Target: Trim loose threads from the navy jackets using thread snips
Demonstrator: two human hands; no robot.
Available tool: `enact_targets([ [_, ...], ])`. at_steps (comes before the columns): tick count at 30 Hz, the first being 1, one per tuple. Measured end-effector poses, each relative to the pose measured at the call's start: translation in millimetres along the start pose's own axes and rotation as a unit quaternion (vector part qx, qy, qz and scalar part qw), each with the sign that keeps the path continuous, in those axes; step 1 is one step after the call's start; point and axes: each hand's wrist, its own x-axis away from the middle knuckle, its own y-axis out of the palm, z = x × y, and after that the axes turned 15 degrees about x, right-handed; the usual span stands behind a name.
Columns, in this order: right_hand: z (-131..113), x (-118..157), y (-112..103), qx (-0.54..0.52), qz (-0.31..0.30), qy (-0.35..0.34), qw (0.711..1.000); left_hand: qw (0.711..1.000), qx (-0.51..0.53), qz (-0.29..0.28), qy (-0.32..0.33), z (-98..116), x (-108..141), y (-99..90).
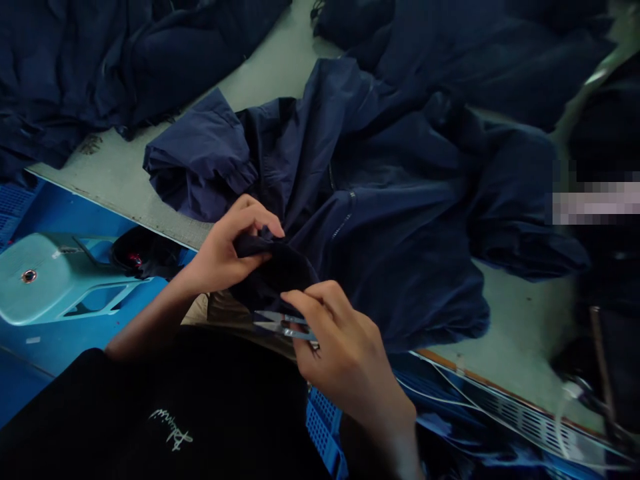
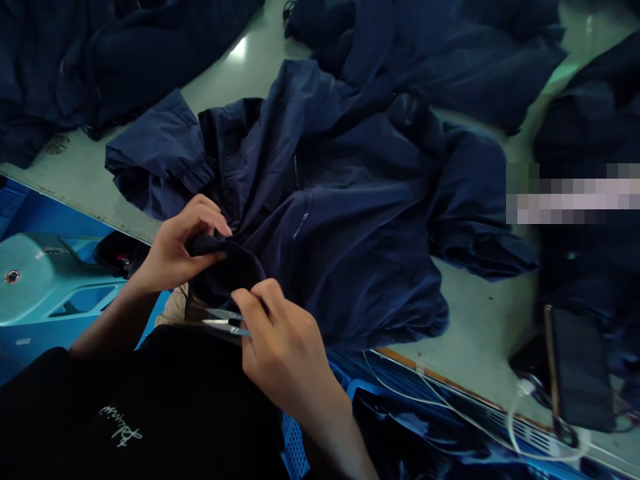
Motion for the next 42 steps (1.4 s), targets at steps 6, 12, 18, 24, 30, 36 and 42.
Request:
enact_targets([
  [6,0,11,2,0.045,0.159,0.042,0.985,0.957,-0.227,0.054,0.172,38,11,9.8],
  [12,-2,18,-2,0.005,0.249,-0.094,0.964,0.972,-0.065,-0.107,0.198,58,22,16.9],
  [18,-1,19,3,0.019,0.337,-0.081,0.938,0.970,-0.054,-0.202,0.122,64,25,16.1],
  [24,0,23,11,0.036,0.347,-0.058,0.935,0.951,-0.162,-0.202,0.169,56,30,16.4],
  [30,5,26,16,0.027,0.354,-0.048,0.934,0.937,-0.193,-0.170,0.239,52,27,19.5],
  [36,12,34,21,0.015,0.324,-0.034,0.945,0.927,-0.216,-0.134,0.277,49,24,23.8],
  [42,13,34,29,0.004,0.344,-0.009,0.939,0.928,-0.191,-0.100,0.303,41,29,27.4],
])
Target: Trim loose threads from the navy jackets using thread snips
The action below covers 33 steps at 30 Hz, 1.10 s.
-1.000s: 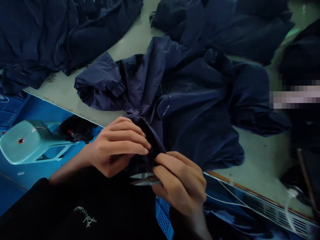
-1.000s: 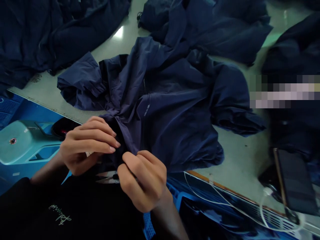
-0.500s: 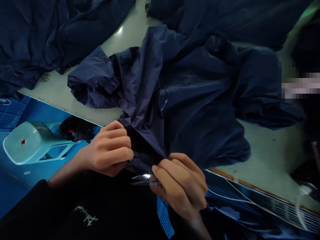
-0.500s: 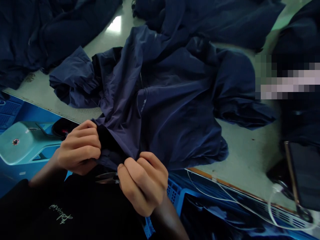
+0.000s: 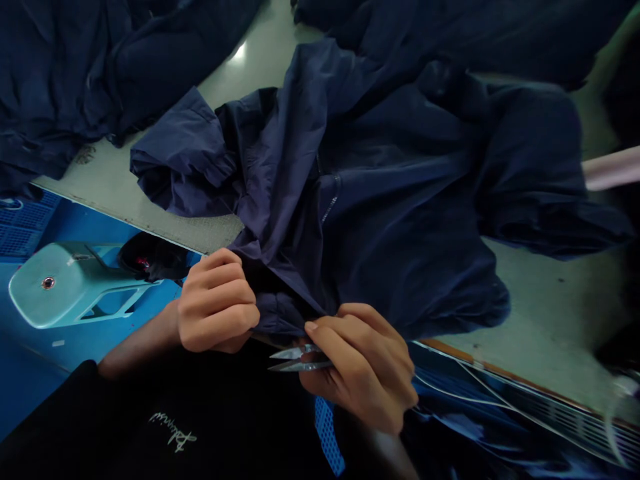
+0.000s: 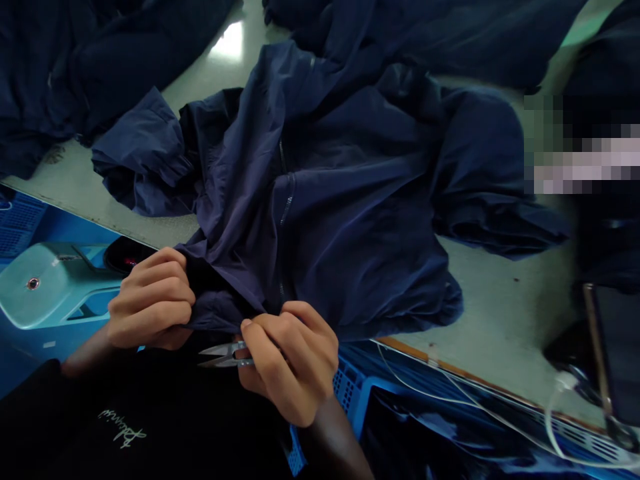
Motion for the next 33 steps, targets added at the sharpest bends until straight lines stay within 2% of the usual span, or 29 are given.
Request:
enact_targets([
  [4,-1,-2,6,-0.038,0.020,0.022,0.999,0.999,0.002,0.053,-0.009,3,2,6.1],
  [6,-4,-2,8,-0.067,0.018,0.039,0.997,0.994,-0.005,0.104,-0.024,3,3,11.9],
  [11,-20,1,15,-0.178,-0.036,0.134,0.974,0.964,-0.002,0.266,-0.027,-2,12,32.3],
  [14,-25,5,20,-0.228,-0.083,0.177,0.954,0.948,0.030,0.309,-0.077,-1,18,39.9],
  [16,-25,7,24,-0.233,-0.104,0.196,0.947,0.939,0.019,0.311,-0.144,3,20,40.3],
  [19,-22,9,27,-0.245,-0.124,0.240,0.931,0.936,-0.001,0.278,-0.215,9,19,36.8],
  [22,-21,11,28,-0.278,-0.151,0.309,0.897,0.938,0.046,0.246,-0.240,11,17,35.6],
  [25,-23,13,30,-0.282,-0.155,0.370,0.872,0.924,0.114,0.245,-0.270,13,19,38.2],
  [33,-23,5,33,-0.294,-0.143,0.411,0.851,0.913,0.224,0.166,-0.297,23,19,34.3],
])
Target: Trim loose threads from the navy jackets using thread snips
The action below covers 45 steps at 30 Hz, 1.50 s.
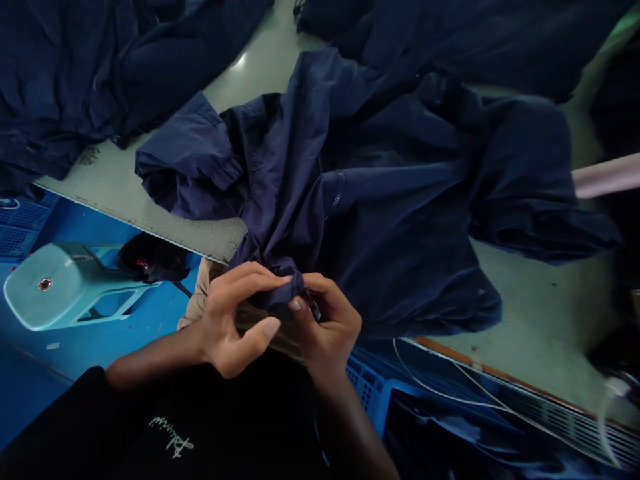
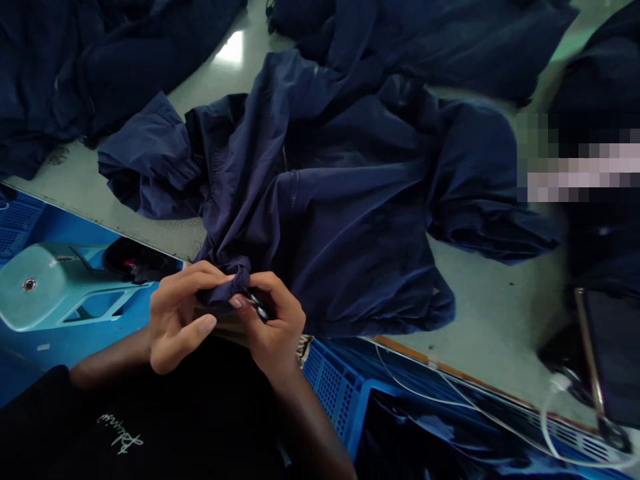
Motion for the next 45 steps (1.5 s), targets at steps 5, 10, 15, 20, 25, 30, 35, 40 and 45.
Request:
enact_targets([
  [5,1,-3,-3,-0.004,-0.007,0.011,1.000,1.000,-0.003,0.010,0.000,-2,-3,-1.8],
  [10,3,-6,-10,-0.058,-0.047,0.022,0.997,0.998,-0.022,-0.041,0.039,0,-6,-7.4],
  [15,3,-8,-10,-0.145,-0.089,0.036,0.985,0.996,-0.022,-0.052,0.071,-4,-9,-12.0],
  [20,2,-6,-2,-0.161,-0.067,0.055,0.983,0.992,0.097,-0.065,0.037,-16,-12,-13.5],
  [25,-3,-5,0,-0.128,-0.057,0.058,0.988,0.987,0.158,-0.042,-0.001,-24,-10,-16.6],
  [30,-10,-12,-9,-0.039,0.016,-0.022,0.999,0.983,0.177,-0.040,-0.016,-26,-8,-18.2],
  [35,-16,-20,-21,0.037,0.000,-0.115,0.993,0.981,0.184,-0.050,-0.027,-24,-8,-17.8],
  [40,-20,-24,-30,0.124,-0.023,-0.224,0.966,0.983,0.167,-0.068,-0.037,-22,-9,-18.6],
  [45,-23,-27,-43,0.218,-0.048,-0.316,0.922,0.987,0.134,-0.084,-0.029,-18,-13,-17.7],
])
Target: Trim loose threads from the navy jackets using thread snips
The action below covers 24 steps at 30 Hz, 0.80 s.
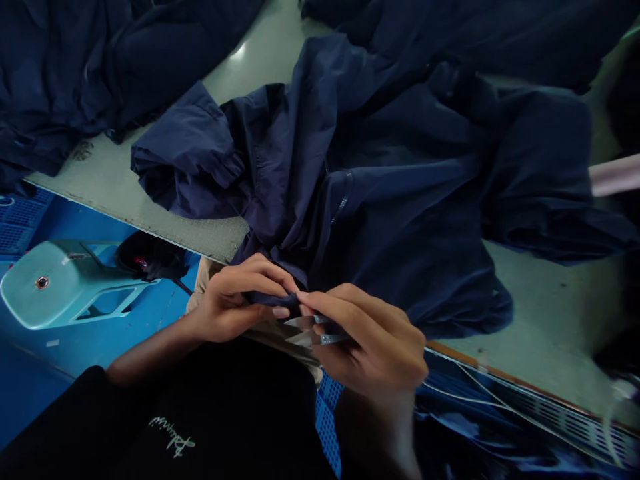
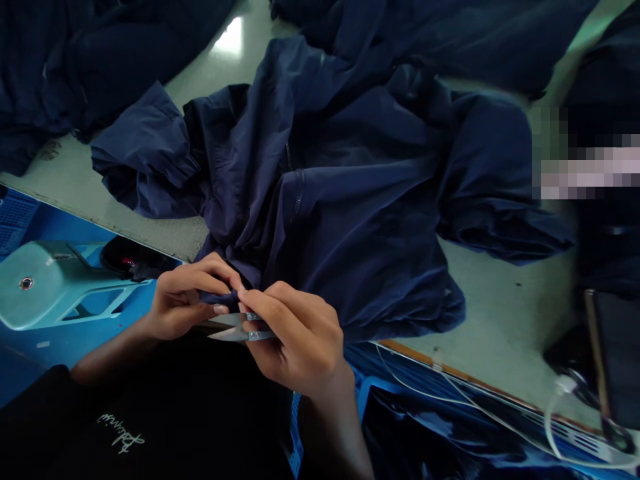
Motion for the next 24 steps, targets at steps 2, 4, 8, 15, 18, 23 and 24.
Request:
enact_targets([
  [2,0,0,-6,0.046,-0.027,-0.022,0.998,1.000,-0.021,-0.006,-0.002,1,-1,0.9],
  [4,-2,0,-11,0.096,-0.043,-0.034,0.994,0.999,-0.038,-0.012,-0.003,2,-1,1.5],
  [8,-2,-1,-11,0.107,-0.050,-0.034,0.992,0.998,-0.053,-0.028,0.000,2,-1,1.2],
  [15,8,3,4,0.004,-0.001,0.004,1.000,0.998,-0.045,-0.051,-0.009,4,-4,-1.4],
  [18,9,3,7,-0.005,0.009,0.017,1.000,0.997,-0.047,-0.058,-0.014,5,-6,-1.8],
  [23,6,-1,8,-0.027,0.011,0.039,0.999,0.996,-0.043,-0.067,-0.027,6,-7,-0.5],
  [24,6,-2,8,-0.035,0.011,0.048,0.998,0.997,-0.042,-0.065,-0.029,6,-7,-0.2],
])
